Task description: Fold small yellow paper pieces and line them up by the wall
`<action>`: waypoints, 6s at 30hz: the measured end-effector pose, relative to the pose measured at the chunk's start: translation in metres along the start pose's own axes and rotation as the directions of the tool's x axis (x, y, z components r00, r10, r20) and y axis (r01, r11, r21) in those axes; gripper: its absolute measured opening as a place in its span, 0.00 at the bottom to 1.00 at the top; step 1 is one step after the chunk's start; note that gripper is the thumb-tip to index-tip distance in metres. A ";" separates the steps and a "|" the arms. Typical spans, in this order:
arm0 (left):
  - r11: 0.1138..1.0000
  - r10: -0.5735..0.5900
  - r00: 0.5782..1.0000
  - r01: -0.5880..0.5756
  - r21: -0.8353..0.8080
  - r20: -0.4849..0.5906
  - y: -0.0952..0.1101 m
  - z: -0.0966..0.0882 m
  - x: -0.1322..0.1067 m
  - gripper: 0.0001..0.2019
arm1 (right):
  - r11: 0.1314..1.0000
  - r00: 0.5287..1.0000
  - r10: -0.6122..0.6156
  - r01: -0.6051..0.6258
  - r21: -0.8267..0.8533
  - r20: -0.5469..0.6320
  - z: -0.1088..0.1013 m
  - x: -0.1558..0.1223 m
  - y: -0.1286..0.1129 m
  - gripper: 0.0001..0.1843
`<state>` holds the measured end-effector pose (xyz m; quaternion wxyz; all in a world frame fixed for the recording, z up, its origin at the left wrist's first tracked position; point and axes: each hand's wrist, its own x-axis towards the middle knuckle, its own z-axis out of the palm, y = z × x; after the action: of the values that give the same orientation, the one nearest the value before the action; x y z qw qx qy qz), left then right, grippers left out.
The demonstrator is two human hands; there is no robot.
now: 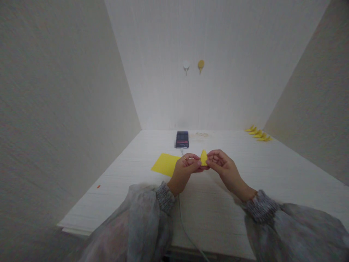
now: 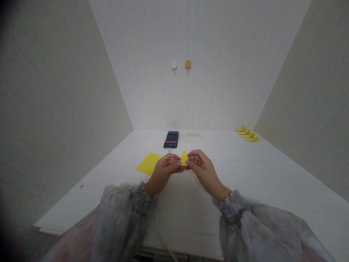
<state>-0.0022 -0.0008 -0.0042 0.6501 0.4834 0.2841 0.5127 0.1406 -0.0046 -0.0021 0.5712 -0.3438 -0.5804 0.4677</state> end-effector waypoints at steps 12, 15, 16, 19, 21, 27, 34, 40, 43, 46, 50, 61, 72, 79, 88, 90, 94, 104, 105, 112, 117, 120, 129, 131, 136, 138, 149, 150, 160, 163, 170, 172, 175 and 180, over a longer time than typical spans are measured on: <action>0.999 0.010 1.000 -0.010 -0.046 0.005 0.001 -0.002 -0.002 0.12 | 0.999 0.999 0.026 -0.025 0.036 -0.021 -0.005 -0.001 0.008 0.08; 0.999 0.013 1.000 -0.014 -0.049 -0.009 0.002 -0.002 -0.002 0.12 | 0.998 1.000 0.027 -0.027 0.055 0.011 -0.005 -0.002 0.006 0.09; 0.999 0.013 1.000 -0.014 -0.045 -0.014 0.002 -0.002 -0.002 0.12 | 0.998 1.000 0.026 -0.027 0.053 0.013 -0.005 -0.002 0.006 0.09; 0.999 0.018 1.000 -0.019 -0.031 -0.023 0.003 -0.002 -0.002 0.13 | 0.999 1.000 0.021 -0.021 0.043 0.009 -0.005 -0.003 0.004 0.10; 0.999 0.018 1.000 -0.019 -0.034 -0.023 0.004 -0.001 -0.002 0.13 | 0.999 1.000 0.015 -0.015 0.045 0.009 -0.005 -0.003 0.003 0.10; 0.998 0.021 1.000 -0.021 -0.062 0.004 0.006 -0.001 -0.003 0.11 | 0.999 1.000 0.009 -0.009 0.041 0.004 -0.005 -0.003 0.003 0.10; 0.997 0.007 1.000 -0.009 -0.074 -0.028 0.007 0.001 -0.002 0.12 | 0.999 0.999 -0.024 0.023 -0.032 -0.046 -0.004 -0.002 0.005 0.10; 0.996 0.006 1.000 -0.007 -0.088 -0.017 0.007 0.000 -0.002 0.11 | 0.995 0.997 -0.061 0.057 -0.077 -0.046 -0.003 -0.003 0.001 0.10; 0.997 0.031 1.000 -0.031 -0.071 -0.006 0.004 -0.001 -0.001 0.12 | 0.992 0.996 -0.082 0.076 -0.100 -0.048 -0.002 -0.004 0.000 0.10; 0.997 0.063 0.998 -0.063 -0.034 -0.008 0.002 -0.002 -0.001 0.12 | 0.991 0.994 -0.087 0.080 -0.106 -0.067 -0.001 -0.004 -0.001 0.11; 0.996 0.090 0.996 -0.090 0.002 -0.022 0.003 -0.002 0.001 0.13 | 0.993 0.991 -0.092 0.083 -0.088 -0.098 0.001 -0.004 -0.003 0.13; 0.996 0.081 0.997 -0.081 0.022 0.013 0.002 -0.003 0.002 0.14 | 0.989 0.990 -0.108 0.097 -0.111 -0.094 0.003 -0.003 -0.005 0.10; 0.998 0.057 0.998 -0.057 0.021 0.035 0.001 -0.003 0.002 0.14 | 0.999 1.000 -0.013 0.013 -0.041 -0.007 0.000 -0.001 -0.003 0.06; 0.997 0.035 0.997 -0.039 0.059 0.066 -0.001 -0.009 0.002 0.13 | 0.994 0.995 0.047 -0.039 -0.102 0.084 -0.005 -0.001 -0.007 0.06; 0.999 0.026 0.996 -0.028 0.021 0.088 0.000 -0.008 0.000 0.09 | 0.982 0.983 -0.044 0.076 -0.171 0.180 -0.009 0.000 -0.010 0.03; 1.000 0.026 0.996 -0.027 0.005 0.084 -0.001 -0.008 0.000 0.08 | 0.972 0.972 -0.090 0.134 -0.195 0.219 -0.011 0.001 -0.010 0.03; 1.000 0.027 0.998 -0.027 -0.006 0.049 -0.001 -0.008 -0.001 0.07 | 0.902 0.928 -0.210 0.306 -0.304 0.308 -0.013 0.004 -0.010 0.06; 0.998 0.050 0.998 -0.052 0.031 0.038 -0.002 -0.008 0.003 0.14 | 0.730 0.846 -0.355 0.517 -0.448 0.397 -0.014 0.004 -0.012 0.08; 0.998 0.047 0.998 -0.048 0.028 0.033 -0.002 -0.008 0.003 0.15 | 0.750 0.854 -0.345 0.500 -0.433 0.389 -0.014 0.003 -0.012 0.08; 0.998 0.048 0.999 -0.047 0.050 -0.015 0.002 -0.003 0.002 0.21 | 0.941 0.982 -0.135 0.168 -0.294 0.129 -0.008 0.000 -0.006 0.11; 0.994 0.074 0.995 -0.068 0.087 -0.073 0.000 -0.002 0.001 0.21 | 0.972 0.992 -0.029 0.055 -0.227 0.119 -0.005 0.000 -0.003 0.11; 0.995 0.063 0.995 -0.056 0.086 -0.081 0.000 -0.003 0.001 0.21 | 0.960 0.989 -0.061 0.096 -0.262 0.136 -0.006 0.001 -0.004 0.06; 0.994 -0.010 0.994 0.022 0.110 -0.110 -0.004 -0.004 0.002 0.15 | 0.922 0.991 -0.115 0.132 -0.365 0.068 -0.003 0.000 0.000 0.05; 0.992 -0.021 0.991 0.037 0.119 -0.131 -0.003 -0.004 0.002 0.14 | 0.918 0.992 -0.108 0.122 -0.378 0.058 -0.002 -0.001 0.002 0.05; 0.992 0.003 0.990 0.015 0.126 -0.139 -0.002 -0.003 0.003 0.12 | 0.908 0.995 -0.082 0.096 -0.408 0.051 0.000 -0.001 0.003 0.06; 0.993 0.012 0.991 0.003 0.115 -0.134 -0.002 -0.003 0.004 0.13 | 0.901 0.996 -0.079 0.092 -0.425 0.049 0.002 -0.001 0.001 0.06; 0.984 0.070 0.992 -0.051 0.172 -0.106 -0.003 -0.010 0.008 0.15 | 0.857 0.999 -0.038 0.030 -0.515 -0.005 0.005 0.003 0.007 0.06; 0.983 0.073 0.992 -0.054 0.177 -0.101 -0.003 -0.011 0.008 0.16 | 0.856 0.999 -0.034 0.030 -0.515 0.002 0.004 0.004 0.007 0.07; 0.995 0.068 0.998 -0.067 0.074 -0.009 -0.004 -0.010 0.007 0.21 | 0.896 1.000 -0.024 0.023 -0.443 0.003 0.008 -0.001 -0.001 0.10; 0.993 0.078 0.997 -0.075 0.088 -0.027 -0.006 -0.011 0.008 0.20 | 0.883 0.998 -0.053 0.033 -0.468 -0.030 0.008 -0.001 -0.001 0.09; 0.763 0.292 0.955 -0.196 0.617 -0.058 -0.002 -0.006 0.003 0.09 | 0.731 0.959 -0.263 0.128 -0.671 -0.103 0.009 -0.002 -0.005 0.11; 0.724 0.304 0.952 -0.206 0.658 -0.036 0.001 -0.003 -0.001 0.10 | 0.706 0.955 -0.284 0.149 -0.693 -0.083 0.008 -0.003 -0.005 0.09; 0.777 0.262 0.964 -0.182 0.602 -0.046 0.002 0.001 -0.002 0.11 | 0.698 0.956 -0.293 0.214 -0.683 0.000 0.006 -0.002 -0.004 0.06; 0.922 0.154 0.983 -0.108 0.372 -0.095 -0.002 -0.001 0.004 0.12 | 0.684 0.930 -0.342 0.346 -0.643 0.136 0.005 -0.001 -0.003 0.06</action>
<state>-0.0011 0.0030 -0.0063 0.4942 0.5815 0.3809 0.5220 0.1363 -0.0074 0.0002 0.4898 -0.4058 -0.7623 0.1195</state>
